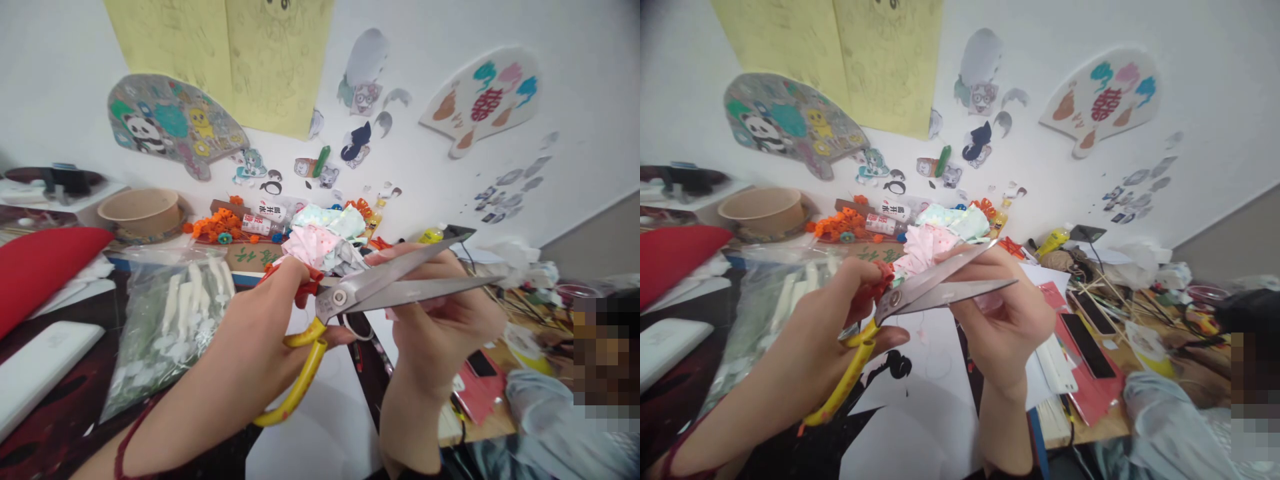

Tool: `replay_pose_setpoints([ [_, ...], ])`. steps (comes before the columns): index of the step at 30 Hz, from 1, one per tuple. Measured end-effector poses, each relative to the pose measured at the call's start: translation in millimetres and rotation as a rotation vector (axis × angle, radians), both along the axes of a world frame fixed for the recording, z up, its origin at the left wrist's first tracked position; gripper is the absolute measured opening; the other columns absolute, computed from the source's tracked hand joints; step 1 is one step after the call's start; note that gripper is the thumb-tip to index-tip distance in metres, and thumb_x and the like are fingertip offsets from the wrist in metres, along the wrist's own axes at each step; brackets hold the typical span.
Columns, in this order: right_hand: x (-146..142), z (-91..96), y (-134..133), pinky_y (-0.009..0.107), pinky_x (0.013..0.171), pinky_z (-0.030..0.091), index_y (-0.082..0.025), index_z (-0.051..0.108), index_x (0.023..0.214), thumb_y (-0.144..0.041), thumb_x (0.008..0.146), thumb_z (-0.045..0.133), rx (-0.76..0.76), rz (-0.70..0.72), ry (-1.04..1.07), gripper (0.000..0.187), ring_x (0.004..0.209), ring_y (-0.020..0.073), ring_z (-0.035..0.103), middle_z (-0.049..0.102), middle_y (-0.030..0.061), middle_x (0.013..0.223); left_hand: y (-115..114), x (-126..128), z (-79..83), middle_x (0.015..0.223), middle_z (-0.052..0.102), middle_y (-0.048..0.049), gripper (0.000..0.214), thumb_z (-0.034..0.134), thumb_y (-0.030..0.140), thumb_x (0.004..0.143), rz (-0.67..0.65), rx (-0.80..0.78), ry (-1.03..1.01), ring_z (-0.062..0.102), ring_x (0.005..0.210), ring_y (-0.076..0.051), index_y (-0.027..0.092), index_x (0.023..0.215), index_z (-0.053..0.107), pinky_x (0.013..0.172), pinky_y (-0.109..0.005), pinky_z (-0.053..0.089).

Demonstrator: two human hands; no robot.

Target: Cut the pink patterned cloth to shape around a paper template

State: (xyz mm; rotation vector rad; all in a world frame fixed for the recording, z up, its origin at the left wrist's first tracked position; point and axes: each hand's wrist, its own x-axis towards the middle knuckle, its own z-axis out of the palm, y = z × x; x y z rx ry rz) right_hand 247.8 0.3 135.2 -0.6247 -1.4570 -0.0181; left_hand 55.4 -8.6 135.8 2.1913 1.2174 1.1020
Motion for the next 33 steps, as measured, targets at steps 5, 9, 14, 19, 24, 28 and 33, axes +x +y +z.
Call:
replay_pose_setpoints([
  [5,4.8,2.7,-1.8,0.037,0.075,0.062,-0.022,0.080,0.088,-0.007,0.077,0.079,0.022,0.011,-0.066,0.019,0.085,0.0205,0.075,0.081,0.0020,0.090,-0.9,-1.8,-3.2,0.082,0.065,0.0019,0.037,0.071,0.050,0.086,0.008,-0.020,0.014,0.066,0.069,-0.020,0.025,0.098,0.046,0.059,-0.032,0.048],
  [9,4.9,5.2,-2.7,0.037,0.069,0.061,-0.026,0.079,0.089,-0.013,0.081,0.076,0.028,-0.036,-0.055,0.016,0.080,0.0194,0.074,0.080,0.0001,0.089,-1.9,-2.5,-11.2,0.114,0.066,-0.0065,0.053,0.078,0.046,0.079,0.029,-0.002,-0.046,0.068,0.099,-0.028,0.028,0.115,0.044,0.078,-0.044,0.057],
  [14,1.0,5.7,-2.4,0.036,0.067,0.061,-0.027,0.078,0.086,-0.010,0.081,0.075,-0.007,-0.016,-0.058,0.017,0.077,0.0184,0.074,0.079,-0.0010,0.083,-1.4,-2.6,-12.8,0.125,0.058,-0.0143,0.054,0.069,0.040,0.081,0.007,-0.047,-0.095,0.062,0.110,-0.032,0.025,0.122,0.037,0.088,-0.051,0.057],
  [19,-2.6,1.2,-1.4,0.035,0.068,0.059,-0.025,0.079,0.088,-0.012,0.078,0.079,-0.051,0.020,0.034,0.016,0.076,0.0171,0.073,0.079,-0.0014,0.084,1.3,-0.9,-15.2,0.106,0.063,-0.0065,0.044,0.068,0.039,0.084,0.000,0.002,-0.053,0.063,0.087,-0.023,0.025,0.115,0.041,0.072,-0.038,0.054],
  [24,-3.7,-0.8,-0.8,0.033,0.068,0.058,-0.024,0.078,0.084,-0.009,0.077,0.077,-0.039,0.029,0.035,0.017,0.076,0.0156,0.071,0.079,-0.0026,0.083,1.3,1.4,-17.8,0.097,0.063,-0.0032,0.048,0.073,0.047,0.082,0.051,-0.014,-0.086,0.062,0.079,-0.021,0.026,0.113,0.043,0.067,-0.034,0.051],
  [28,-4.1,-0.2,-1.0,0.032,0.062,0.053,-0.024,0.078,0.084,-0.008,0.076,0.076,-0.008,0.001,0.061,0.018,0.071,0.0159,0.069,0.078,-0.0018,0.082,-1.9,2.6,-13.7,0.098,0.064,-0.0039,0.052,0.078,0.052,0.076,0.071,-0.045,-0.101,0.063,0.083,-0.023,0.025,0.107,0.046,0.069,-0.035,0.051],
  [33,-4.0,3.2,-4.8,0.032,0.066,0.056,-0.024,0.079,0.086,-0.006,0.074,0.077,-0.007,0.012,0.019,0.021,0.075,0.0160,0.070,0.078,-0.0018,0.084,-3.4,3.9,-10.9,0.094,0.064,-0.0023,0.048,0.077,0.051,0.078,0.060,-0.039,-0.120,0.063,0.080,-0.021,0.025,0.106,0.048,0.068,-0.033,0.050],
])
